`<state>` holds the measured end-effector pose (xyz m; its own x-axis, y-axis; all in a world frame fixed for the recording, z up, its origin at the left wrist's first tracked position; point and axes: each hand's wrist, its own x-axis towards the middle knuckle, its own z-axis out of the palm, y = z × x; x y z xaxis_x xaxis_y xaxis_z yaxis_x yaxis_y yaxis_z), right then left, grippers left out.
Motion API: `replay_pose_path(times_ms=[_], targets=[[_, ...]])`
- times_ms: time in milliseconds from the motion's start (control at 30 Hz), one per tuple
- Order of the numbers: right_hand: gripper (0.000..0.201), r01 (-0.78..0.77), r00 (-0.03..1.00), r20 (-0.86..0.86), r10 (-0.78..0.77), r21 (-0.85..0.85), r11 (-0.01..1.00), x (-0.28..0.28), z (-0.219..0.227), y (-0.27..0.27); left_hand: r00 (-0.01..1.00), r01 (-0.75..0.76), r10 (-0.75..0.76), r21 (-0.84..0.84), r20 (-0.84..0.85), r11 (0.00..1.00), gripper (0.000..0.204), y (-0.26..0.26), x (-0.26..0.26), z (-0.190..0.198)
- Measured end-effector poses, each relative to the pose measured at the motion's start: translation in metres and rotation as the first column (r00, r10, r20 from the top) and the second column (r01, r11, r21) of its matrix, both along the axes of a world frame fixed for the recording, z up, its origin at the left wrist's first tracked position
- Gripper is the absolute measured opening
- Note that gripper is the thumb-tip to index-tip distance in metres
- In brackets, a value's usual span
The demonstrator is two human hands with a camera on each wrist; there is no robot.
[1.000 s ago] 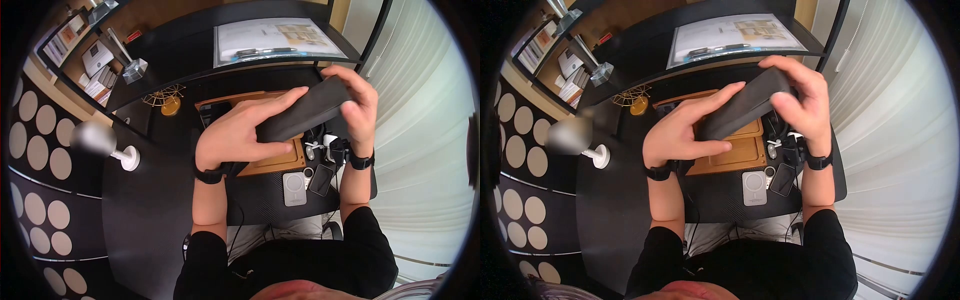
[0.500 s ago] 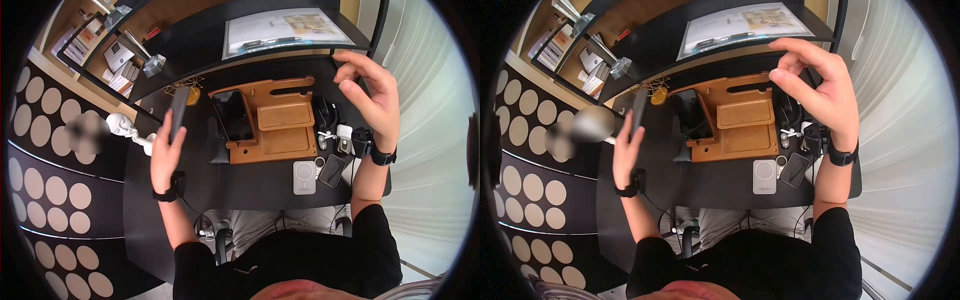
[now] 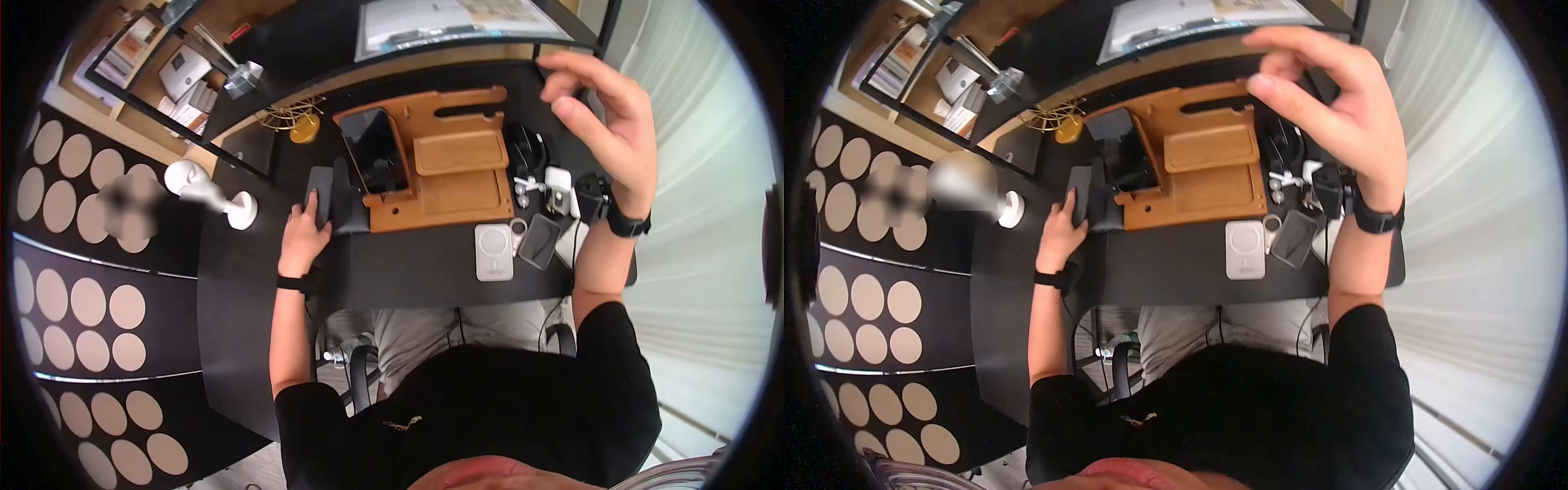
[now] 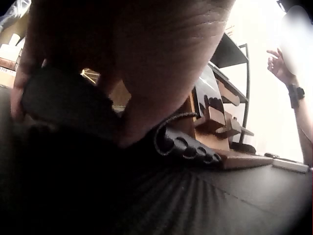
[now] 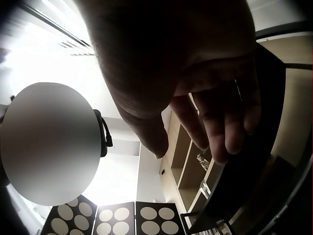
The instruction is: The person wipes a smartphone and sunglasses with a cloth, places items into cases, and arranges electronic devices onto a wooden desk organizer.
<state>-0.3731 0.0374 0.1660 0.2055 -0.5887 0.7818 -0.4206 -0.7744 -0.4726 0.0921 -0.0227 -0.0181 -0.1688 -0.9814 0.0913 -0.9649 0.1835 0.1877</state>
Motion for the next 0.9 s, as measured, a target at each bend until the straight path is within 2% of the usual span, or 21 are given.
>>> replay_pose_path(times_ms=[33,67,133,167,233,333,367,400,467,533,567,600,667,700,800,833,867,900], targets=[[0.031,-0.017,1.0,0.005,0.017,0.001,1.0,0.002,0.0,0.002,0.997,0.057,-0.057,0.001,-0.061,0.998,0.075,-0.001,0.003,0.0],[0.031,-0.089,0.994,0.068,0.085,0.057,0.994,0.008,0.002,0.005,0.993,0.047,-0.041,0.053,-0.112,0.997,0.076,-0.002,0.004,0.004],[0.035,-0.178,0.983,0.063,0.17,0.156,0.972,0.022,0.02,0.023,0.984,0.128,-0.114,0.099,-0.137,0.987,0.077,-0.002,0.011,0.009],[0.035,-0.166,0.986,0.058,0.159,0.172,0.971,0.02,0.014,0.022,0.978,0.145,-0.12,0.144,-0.168,0.979,0.076,0.001,0.011,0.014],[0.031,-0.104,0.987,-0.109,0.114,0.094,0.99,0.016,-0.006,0.011,0.962,0.208,-0.173,0.16,-0.211,0.965,0.072,0.006,0.013,0.022],[0.03,-0.068,0.962,-0.246,0.118,0.204,0.977,0.015,-0.028,0.018,0.916,0.317,-0.301,0.019,-0.264,0.948,0.067,0.006,0.018,0.035],[0.031,-0.086,0.959,-0.245,0.139,0.216,0.973,0.015,-0.043,0.019,0.906,0.315,-0.301,-0.003,-0.297,0.949,0.065,0.009,0.011,0.045],[0.035,-0.004,0.937,-0.331,0.11,0.303,0.953,0.017,-0.05,0.028,0.899,0.294,-0.288,-0.034,-0.33,0.955,0.061,0.015,-0.002,0.055],[0.041,0.059,0.869,-0.487,0.09,0.282,0.958,0.021,-0.083,0.038,0.814,0.381,-0.379,-0.088,-0.441,0.92,0.053,0.02,-0.023,0.063],[0.046,0.127,0.825,-0.537,0.179,0.484,0.866,0.029,-0.103,0.052,0.691,0.495,-0.43,-0.053,-0.581,0.867,0.047,0.029,-0.051,0.066],[0.051,0.115,0.826,-0.546,0.143,0.411,0.904,0.032,-0.122,0.058,0.642,0.58,-0.51,-0.072,-0.573,0.812,0.045,0.031,-0.064,0.063],[0.059,0.137,0.812,-0.56,0.164,0.457,0.879,0.035,-0.133,0.064,0.585,0.658,-0.585,-0.093,-0.562,0.748,0.044,0.032,-0.078,0.06],[0.07,0.184,0.781,-0.615,0.111,0.396,0.9,0.041,-0.155,0.074,0.474,0.741,-0.547,-0.023,-0.69,0.671,0.042,0.037,-0.103,0.047],[0.07,0.19,0.777,-0.62,0.11,0.399,0.897,0.043,-0.162,0.078,0.456,0.78,-0.528,0.037,-0.716,0.624,0.041,0.037,-0.115,0.043],[0.077,0.232,0.74,-0.666,0.091,0.38,0.896,0.051,-0.176,0.084,0.396,0.83,-0.603,-0.012,-0.692,0.558,0.038,0.037,-0.138,0.022],[0.078,0.25,0.754,-0.655,0.057,0.365,0.897,0.054,-0.18,0.084,0.44,0.834,-0.667,-0.003,-0.602,0.552,0.039,0.036,-0.14,0.018],[0.08,0.268,0.766,-0.642,0.023,0.352,0.897,0.055,-0.182,0.084,0.434,0.835,-0.667,-0.008,-0.605,0.551,0.039,0.038,-0.14,0.015],[0.08,0.272,0.762,-0.647,0.022,0.351,0.896,0.055,-0.179,0.082,0.5,0.818,-0.735,-0.03,-0.457,0.575,0.04,0.041,-0.14,0.013]])
